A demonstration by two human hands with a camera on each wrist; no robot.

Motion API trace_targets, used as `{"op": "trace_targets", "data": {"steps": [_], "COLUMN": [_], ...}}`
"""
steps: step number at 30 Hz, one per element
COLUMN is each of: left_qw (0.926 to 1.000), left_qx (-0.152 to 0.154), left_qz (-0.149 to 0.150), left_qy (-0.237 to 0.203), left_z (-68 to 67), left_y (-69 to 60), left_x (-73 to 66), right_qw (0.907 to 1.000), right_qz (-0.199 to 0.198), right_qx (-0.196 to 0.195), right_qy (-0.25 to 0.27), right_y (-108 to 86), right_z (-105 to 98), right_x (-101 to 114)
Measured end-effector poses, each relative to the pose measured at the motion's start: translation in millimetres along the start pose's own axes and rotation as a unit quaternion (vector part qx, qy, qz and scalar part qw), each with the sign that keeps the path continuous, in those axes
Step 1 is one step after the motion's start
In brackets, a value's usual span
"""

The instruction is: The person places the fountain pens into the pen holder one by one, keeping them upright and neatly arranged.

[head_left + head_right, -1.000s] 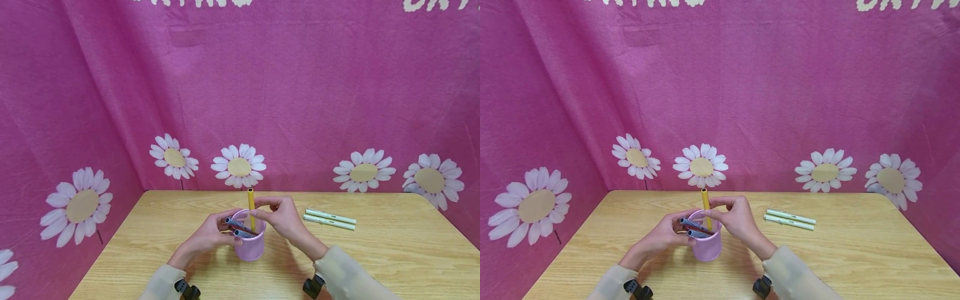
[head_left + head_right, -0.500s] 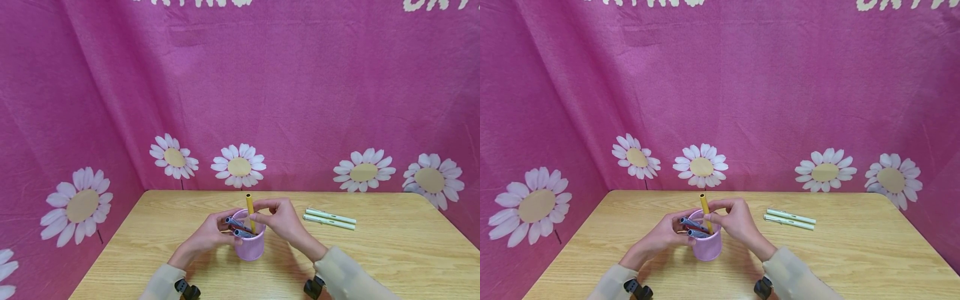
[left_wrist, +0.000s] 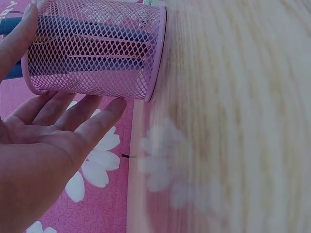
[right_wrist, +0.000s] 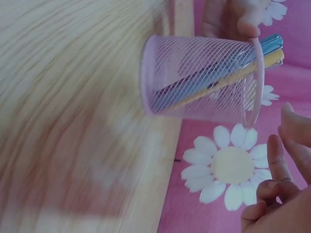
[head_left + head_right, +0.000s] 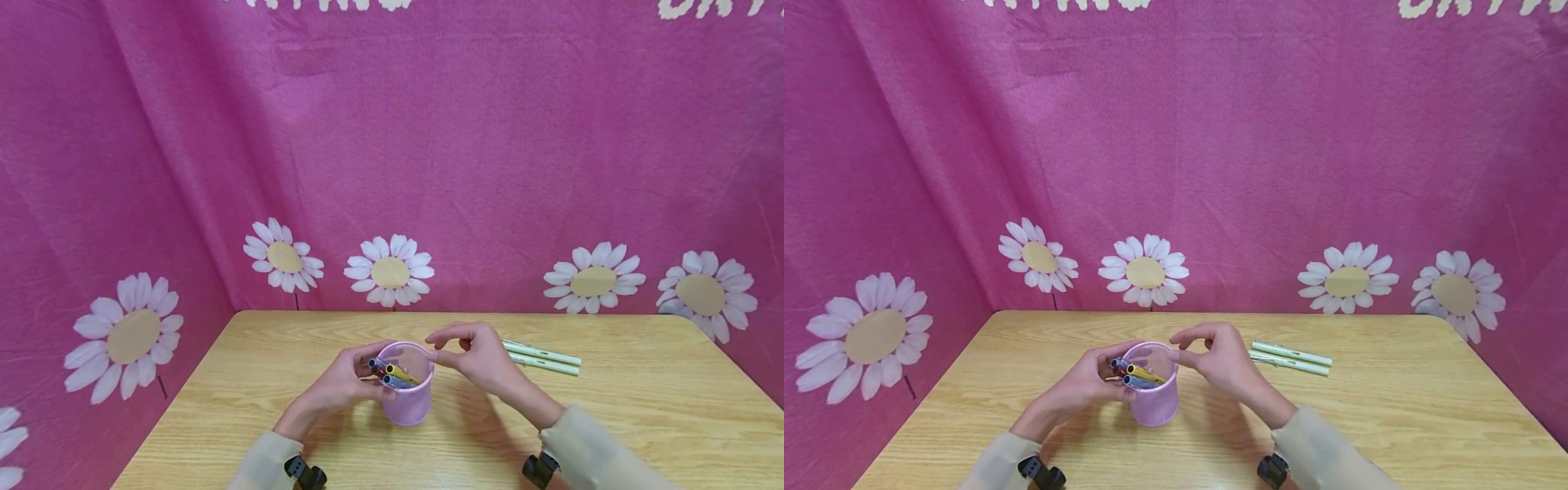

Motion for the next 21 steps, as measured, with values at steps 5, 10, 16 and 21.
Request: {"op": "trace_targets", "data": {"steps": [5,10,16,21], "left_qw": [1.0,0.9998,0.9999,0.9997], "left_qx": [0.001,0.005,0.006,0.011], "left_qz": [0.005,0.012,0.007,0.015], "left_qy": [-0.003,-0.011,-0.013,-0.016], "left_z": [0.5,0.9,0.7,1.2], "left_y": [-0.8,-1.0,-1.2,-0.8], "left_x": [0.1,-1.3,-0.1,-0.6], "right_qw": [0.9994,0.9986,0.997,0.9944], "right_qz": [0.006,0.0,-0.005,-0.001], "right_qx": [0.014,0.015,0.009,0.008], "right_qy": [-0.031,-0.05,-0.077,-0.105], "right_y": [-12.1,-23.3,-35.5,-45.0], "right_z": [-11,-23,-35,-43], "right_x": [-12,-26,-46,-61]}}
Point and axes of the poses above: each hand's wrist, its own y-axis towards the middle knuckle, its own z-axis out of the palm, x = y × z, the point moved 9 cm from there along y, towards the middle knuckle, and after that the axes turned 10 degrees about -y, right-handed, at the moved point
